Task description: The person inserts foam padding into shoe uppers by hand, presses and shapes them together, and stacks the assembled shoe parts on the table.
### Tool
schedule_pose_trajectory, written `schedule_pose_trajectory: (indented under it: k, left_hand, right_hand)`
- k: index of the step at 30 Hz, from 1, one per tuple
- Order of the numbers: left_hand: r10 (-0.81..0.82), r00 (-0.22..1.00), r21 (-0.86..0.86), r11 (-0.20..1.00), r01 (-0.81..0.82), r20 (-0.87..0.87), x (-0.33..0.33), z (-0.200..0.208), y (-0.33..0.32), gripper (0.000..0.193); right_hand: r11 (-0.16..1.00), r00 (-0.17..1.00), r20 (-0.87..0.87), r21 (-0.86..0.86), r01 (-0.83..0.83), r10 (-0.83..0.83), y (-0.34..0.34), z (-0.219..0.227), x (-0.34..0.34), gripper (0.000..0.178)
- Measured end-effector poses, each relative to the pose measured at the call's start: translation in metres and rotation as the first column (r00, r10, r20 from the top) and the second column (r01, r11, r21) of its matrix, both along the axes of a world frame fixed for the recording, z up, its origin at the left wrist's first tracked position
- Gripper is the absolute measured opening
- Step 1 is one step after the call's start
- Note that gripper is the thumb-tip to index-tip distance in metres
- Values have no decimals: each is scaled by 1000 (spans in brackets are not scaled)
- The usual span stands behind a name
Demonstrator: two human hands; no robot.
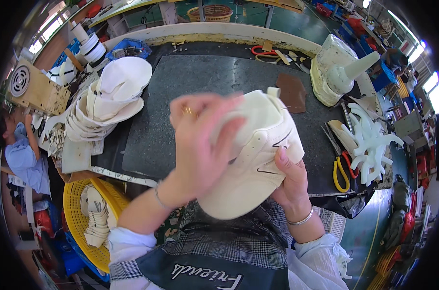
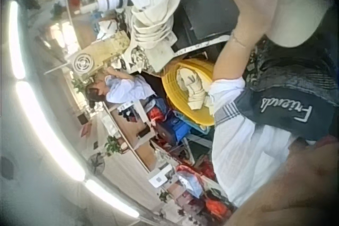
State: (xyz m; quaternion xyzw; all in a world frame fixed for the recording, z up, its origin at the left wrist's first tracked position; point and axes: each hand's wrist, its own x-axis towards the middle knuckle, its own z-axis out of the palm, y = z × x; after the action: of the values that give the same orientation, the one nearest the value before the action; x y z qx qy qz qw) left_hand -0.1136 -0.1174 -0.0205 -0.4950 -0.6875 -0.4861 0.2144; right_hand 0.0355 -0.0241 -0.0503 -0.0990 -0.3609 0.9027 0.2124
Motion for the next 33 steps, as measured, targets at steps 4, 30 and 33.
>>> schedule_pose_trajectory:
  k: [4,30,33]
  left_hand:
    - [-182,964,-51,979,195,196,33,-7,-14,26]
    - [51,995,-68,996,-57,-89,38,-11,-7,26]
    - [26,987,-100,994,-42,-161,31,-14,-3,22]
  right_hand:
    - [999,993,-107,-23,48,-50,0,-9,-2,52]
    - [988,995,-16,-116,99,-102,6,-7,-13,53]
    - [983,992,-57,-156,98,-108,7,-5,-15,47]
